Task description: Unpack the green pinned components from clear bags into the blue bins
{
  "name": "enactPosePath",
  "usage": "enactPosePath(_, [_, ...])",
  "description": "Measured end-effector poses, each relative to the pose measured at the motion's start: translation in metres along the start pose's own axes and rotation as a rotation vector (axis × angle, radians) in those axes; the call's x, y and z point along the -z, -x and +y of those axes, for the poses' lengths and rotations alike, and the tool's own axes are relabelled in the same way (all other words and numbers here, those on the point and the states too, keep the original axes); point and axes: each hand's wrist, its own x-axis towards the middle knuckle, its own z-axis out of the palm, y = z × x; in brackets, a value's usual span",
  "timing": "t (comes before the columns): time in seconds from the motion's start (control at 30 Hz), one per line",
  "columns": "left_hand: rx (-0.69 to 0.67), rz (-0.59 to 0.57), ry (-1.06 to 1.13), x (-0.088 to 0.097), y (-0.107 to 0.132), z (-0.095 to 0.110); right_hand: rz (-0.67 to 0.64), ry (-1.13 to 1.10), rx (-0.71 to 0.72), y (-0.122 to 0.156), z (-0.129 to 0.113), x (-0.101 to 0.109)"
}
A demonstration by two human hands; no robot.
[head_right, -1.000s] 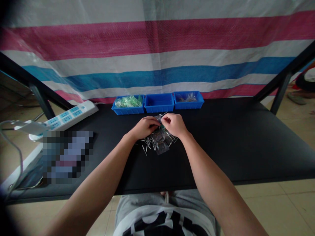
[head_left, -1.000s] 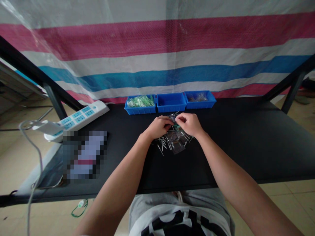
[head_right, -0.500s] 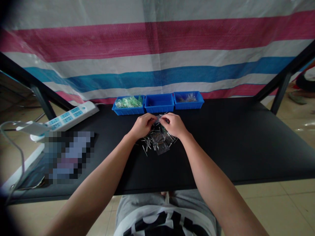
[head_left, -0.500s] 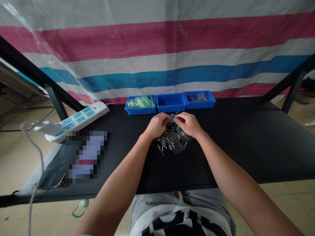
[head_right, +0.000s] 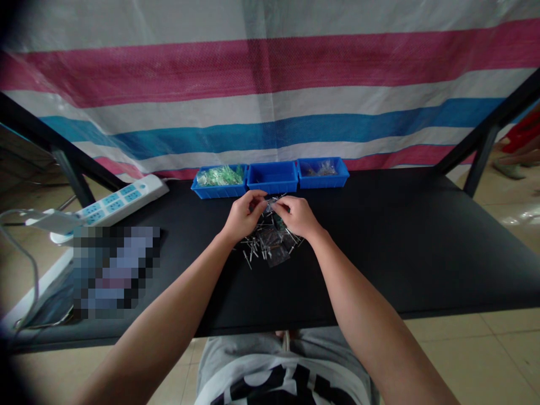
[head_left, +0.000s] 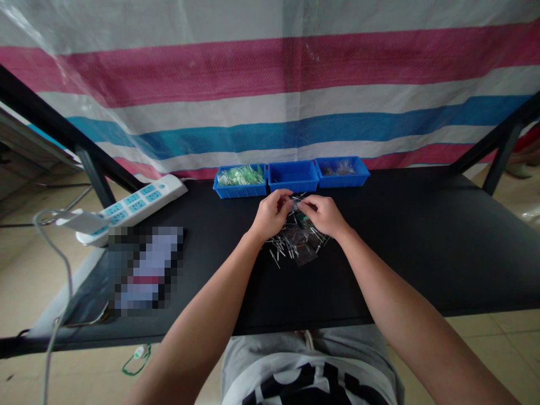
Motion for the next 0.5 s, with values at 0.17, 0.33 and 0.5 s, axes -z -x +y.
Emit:
enactPosePath(0.17, [0.116,0.016,0.140,-0.0011,-0.0011,0.0005,0.110,-0.030,0.044,-0.0003,-0.0005,0.0006])
enactPosePath(0.33, [0.202,-0.060,0.189,-0.0013,-0.0026,0.0030,0.178,-0.037,0.094,-0.0006,0.0010,-0.0002])
enactPosePath(0.5, [0.236,-0.066,0.320,0.0002,-0.0049,0.0033,0.171,0.017,0.071,-0.0005,-0.0019,0.0008])
